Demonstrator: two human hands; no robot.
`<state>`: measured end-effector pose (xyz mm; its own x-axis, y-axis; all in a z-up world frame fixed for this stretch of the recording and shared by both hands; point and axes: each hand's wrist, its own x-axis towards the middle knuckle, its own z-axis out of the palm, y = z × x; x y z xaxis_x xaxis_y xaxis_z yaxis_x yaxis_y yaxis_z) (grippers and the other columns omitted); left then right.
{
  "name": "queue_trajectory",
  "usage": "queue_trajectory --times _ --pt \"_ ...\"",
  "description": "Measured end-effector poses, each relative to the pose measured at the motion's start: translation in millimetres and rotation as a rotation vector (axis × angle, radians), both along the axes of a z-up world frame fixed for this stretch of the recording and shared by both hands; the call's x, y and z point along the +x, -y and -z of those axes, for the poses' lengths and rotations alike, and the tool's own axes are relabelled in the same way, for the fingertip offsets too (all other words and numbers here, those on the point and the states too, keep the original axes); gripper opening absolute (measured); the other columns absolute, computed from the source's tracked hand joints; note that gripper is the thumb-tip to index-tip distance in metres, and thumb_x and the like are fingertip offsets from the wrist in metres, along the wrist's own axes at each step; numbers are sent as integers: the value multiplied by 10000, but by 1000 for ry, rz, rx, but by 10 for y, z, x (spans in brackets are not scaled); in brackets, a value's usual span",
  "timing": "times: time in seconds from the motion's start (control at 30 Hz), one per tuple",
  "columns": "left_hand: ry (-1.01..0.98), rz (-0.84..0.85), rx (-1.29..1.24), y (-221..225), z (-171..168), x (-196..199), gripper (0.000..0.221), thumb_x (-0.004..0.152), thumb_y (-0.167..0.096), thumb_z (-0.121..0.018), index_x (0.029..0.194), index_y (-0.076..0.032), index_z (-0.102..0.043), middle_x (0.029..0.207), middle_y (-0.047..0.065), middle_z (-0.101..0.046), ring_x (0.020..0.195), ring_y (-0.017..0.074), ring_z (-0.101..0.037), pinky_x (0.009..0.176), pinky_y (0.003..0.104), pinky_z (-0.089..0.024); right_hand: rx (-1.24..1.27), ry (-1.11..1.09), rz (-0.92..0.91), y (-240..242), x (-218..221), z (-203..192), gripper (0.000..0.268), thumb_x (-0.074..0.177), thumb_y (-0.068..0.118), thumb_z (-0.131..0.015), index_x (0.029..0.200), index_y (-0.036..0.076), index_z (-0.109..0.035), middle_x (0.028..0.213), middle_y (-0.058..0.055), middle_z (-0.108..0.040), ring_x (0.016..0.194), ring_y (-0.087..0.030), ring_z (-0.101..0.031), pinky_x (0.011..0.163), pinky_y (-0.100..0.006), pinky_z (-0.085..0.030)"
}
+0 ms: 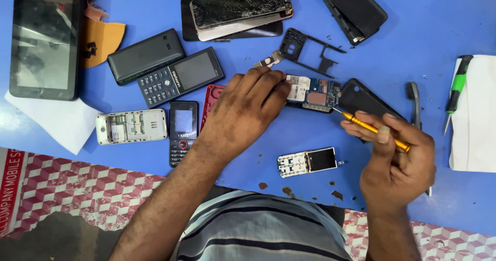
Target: The person disassembles several mobile phones on a blue workbench using a screwdriver and a prying tool. They remove back covers, separate internal components, and handle circuit boards and screens.
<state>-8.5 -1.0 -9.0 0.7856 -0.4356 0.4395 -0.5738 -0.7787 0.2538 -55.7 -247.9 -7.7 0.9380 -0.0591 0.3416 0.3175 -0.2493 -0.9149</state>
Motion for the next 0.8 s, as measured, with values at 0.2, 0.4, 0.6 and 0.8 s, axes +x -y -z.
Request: queue_trajectory --times 0.2,0.4,0.6,0.8 --pt "27 34 -32 10 5 -2 226 920 -61 -716 1137 -16 -670 1216 99 -636 1171 238 -642 977 372 -587 -46 4 -24 32 -11 58 165 1222 41 -475 1291 -106 -447 1122 -317 -687 997 -365 -764 935 -462 -685" --pt "79 23 -50 2 -37 -35 223 921 -54 -717 1134 -16 -665 1185 95 -658 1120 236 -666 925 367 -583 -52 10 -43 33 -27 88 151 1214 25 -472 1286 -106 -452 1124 -318 -688 993 -359 -766 932 -458 -682" --pt "24 -15 -236 -23 -72 -35 202 932 -73 -737 1122 -30 -683 1115 86 -677 1062 256 -668 906 390 -569 -52 48 -41 49 -26 108 147 1226 19 -472 1303 -105 -452 1141 -313 -682 1024 -354 -758 953 -461 -684" --pt "-153 -61 -467 -100 -338 -18 135 998 -70 -711 1127 -35 -701 1088 94 -704 972 287 -731 842 380 -595 9 94 18 100 -45 155 211 1245 66 -492 1356 -70 -374 1098 -289 -676 968 -325 -753 905 -439 -701"
